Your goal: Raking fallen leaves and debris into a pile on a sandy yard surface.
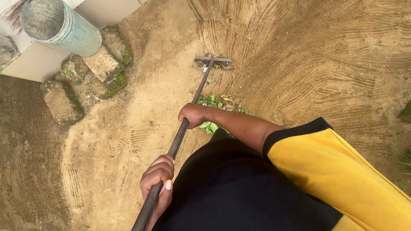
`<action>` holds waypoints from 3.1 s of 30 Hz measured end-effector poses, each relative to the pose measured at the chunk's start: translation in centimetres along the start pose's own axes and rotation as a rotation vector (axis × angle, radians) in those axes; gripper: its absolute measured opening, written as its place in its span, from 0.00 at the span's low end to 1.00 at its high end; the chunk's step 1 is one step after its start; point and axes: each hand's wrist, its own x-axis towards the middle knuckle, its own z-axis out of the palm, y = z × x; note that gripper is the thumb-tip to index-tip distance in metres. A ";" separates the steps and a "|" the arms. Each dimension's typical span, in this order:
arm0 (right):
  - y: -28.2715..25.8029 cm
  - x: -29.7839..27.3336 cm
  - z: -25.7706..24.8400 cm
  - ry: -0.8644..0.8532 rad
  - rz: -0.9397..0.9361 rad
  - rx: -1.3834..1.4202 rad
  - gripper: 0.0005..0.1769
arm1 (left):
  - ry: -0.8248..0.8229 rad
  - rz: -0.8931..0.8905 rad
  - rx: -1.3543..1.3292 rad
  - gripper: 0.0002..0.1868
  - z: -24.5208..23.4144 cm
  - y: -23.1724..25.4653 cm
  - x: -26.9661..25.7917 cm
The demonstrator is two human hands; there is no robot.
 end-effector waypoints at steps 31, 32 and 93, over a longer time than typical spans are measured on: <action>-17.9 2.8 13.0 0.096 -0.035 0.036 0.12 | -0.390 0.064 -0.062 0.22 -17.8 4.2 -9.0; -18.0 3.0 13.2 0.125 -0.070 0.043 0.11 | -0.409 0.084 -0.066 0.21 -17.9 4.0 -8.6; -18.6 0.8 12.1 0.021 -0.110 0.061 0.18 | -0.279 -0.100 -0.043 0.27 -18.0 8.0 -13.5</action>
